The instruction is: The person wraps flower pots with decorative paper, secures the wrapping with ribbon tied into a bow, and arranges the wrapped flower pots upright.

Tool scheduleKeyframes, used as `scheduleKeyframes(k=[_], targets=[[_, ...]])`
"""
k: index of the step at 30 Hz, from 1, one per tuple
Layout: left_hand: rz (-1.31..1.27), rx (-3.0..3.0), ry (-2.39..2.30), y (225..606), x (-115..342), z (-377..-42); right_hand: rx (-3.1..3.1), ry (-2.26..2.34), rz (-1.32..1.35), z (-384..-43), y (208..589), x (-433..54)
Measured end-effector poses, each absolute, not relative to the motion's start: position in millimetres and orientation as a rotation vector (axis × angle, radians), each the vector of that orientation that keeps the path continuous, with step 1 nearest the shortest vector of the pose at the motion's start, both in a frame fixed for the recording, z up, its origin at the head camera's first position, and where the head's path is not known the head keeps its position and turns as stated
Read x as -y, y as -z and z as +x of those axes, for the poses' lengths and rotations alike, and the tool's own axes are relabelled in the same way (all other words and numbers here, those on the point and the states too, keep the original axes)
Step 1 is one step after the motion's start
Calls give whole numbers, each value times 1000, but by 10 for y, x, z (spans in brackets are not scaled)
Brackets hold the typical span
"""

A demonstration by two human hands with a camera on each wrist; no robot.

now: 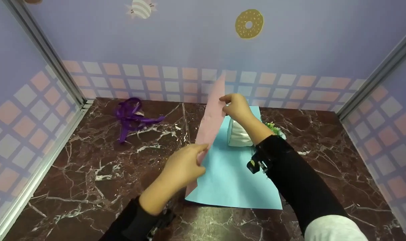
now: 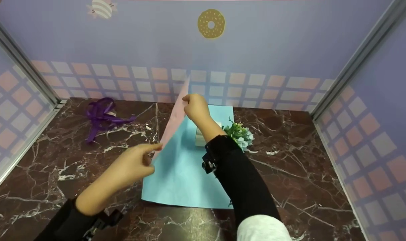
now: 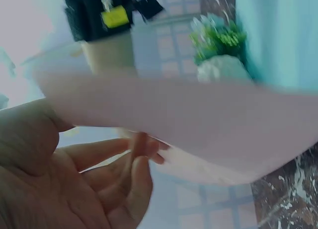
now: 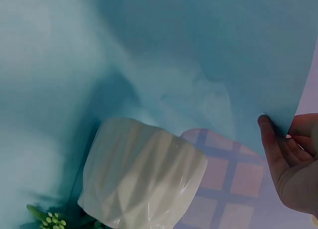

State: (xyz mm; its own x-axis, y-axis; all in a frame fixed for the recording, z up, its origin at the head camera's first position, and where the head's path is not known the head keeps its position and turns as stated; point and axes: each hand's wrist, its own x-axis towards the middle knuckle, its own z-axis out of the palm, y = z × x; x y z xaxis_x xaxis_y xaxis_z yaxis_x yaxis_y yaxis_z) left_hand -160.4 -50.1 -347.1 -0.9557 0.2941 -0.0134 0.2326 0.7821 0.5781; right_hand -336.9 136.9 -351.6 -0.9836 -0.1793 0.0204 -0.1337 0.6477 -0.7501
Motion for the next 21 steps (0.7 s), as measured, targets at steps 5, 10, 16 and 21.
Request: scheduleKeyframes(k=[5,10,16,21], targets=[[638,-2966,-854,3500,474,-1223,-2763,1284,-239,-3390,3536,-1523],[810,-3088,-739,3617,403,-1013,-2760,1314,-152,-3420,3547,-1669],[1000,-3248,-372,3904,259,-951,-2702,1371,-53,-3427,3555,-1791],[1002,-3484,-90,4115,228,-1006,-2684,1369,-51,-3411,3577,-1845]])
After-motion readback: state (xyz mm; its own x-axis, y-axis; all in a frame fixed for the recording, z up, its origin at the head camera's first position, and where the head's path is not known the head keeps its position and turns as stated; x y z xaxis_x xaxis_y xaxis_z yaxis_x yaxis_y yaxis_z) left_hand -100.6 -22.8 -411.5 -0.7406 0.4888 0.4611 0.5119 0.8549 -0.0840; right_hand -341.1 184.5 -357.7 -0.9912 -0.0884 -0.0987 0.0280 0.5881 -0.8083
